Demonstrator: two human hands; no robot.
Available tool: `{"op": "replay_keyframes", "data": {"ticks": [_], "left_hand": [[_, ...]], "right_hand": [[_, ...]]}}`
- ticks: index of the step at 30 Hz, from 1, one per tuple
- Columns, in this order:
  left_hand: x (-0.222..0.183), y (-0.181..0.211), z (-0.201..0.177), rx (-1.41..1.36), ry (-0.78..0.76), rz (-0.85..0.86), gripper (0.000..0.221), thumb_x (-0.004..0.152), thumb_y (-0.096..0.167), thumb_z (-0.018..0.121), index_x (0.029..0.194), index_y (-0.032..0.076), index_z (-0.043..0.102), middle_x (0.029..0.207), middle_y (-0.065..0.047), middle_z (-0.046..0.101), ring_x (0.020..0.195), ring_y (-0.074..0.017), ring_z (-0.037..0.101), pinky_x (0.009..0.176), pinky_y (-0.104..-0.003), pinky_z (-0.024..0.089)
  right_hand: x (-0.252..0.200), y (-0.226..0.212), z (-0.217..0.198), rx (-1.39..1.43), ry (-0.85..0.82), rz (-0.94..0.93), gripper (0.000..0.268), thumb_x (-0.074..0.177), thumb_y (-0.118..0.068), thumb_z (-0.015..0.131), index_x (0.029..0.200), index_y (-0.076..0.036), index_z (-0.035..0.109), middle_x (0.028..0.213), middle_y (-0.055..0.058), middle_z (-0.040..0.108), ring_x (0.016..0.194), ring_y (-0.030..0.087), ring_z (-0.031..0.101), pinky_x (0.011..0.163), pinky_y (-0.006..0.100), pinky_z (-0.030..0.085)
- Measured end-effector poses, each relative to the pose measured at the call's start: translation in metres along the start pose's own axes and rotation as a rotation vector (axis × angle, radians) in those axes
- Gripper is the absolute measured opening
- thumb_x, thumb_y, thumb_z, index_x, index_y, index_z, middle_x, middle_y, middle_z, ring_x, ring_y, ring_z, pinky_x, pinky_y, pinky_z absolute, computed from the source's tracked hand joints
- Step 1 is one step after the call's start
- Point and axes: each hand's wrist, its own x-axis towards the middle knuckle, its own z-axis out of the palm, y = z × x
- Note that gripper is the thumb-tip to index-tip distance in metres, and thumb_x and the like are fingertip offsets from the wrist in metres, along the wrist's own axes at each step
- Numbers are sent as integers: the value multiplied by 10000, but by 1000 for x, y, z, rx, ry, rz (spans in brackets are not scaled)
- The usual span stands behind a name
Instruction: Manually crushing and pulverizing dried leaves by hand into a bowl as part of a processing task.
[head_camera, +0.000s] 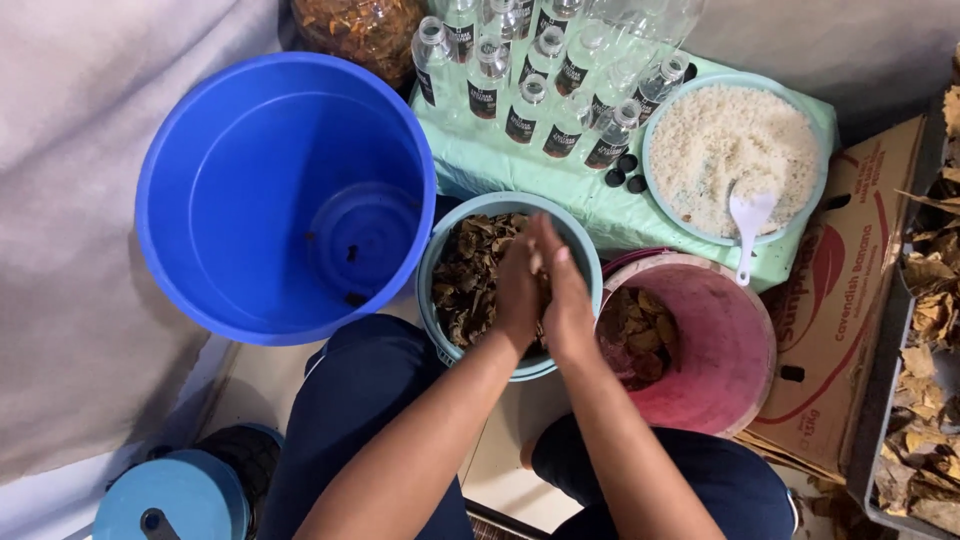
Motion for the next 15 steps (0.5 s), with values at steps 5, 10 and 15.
{"op": "replay_keyframes", "data": {"ticks": [5,10,15], "left_hand": [[-11,-30,19,39,-12,29,563,1101,459,334,1500,106,518,1588,-202,438,1494,-422,363,1236,-585,277],[11,-29,14,61,-42,51,565,1107,467,322,1517,120,497,1593,-206,424,1496,-428,353,1236,-587,264],[35,-23,-3,91,-61,65,568,1111,474,313,1530,130,481,1597,-209,414,1498,-433,344,1236,-589,255]], "right_hand": [[15,10,-28,-104,9,-241,638,1132,-335,127,1596,65,306,1663,316,264,1554,485,173,1257,596,100],[23,61,-22,-116,-55,-305,568,1135,-250,212,1612,58,245,1679,308,227,1563,458,157,1274,570,86],[3,50,1,91,65,-109,520,1140,-349,308,1551,-61,443,1609,192,418,1524,321,336,1284,494,224]]}}
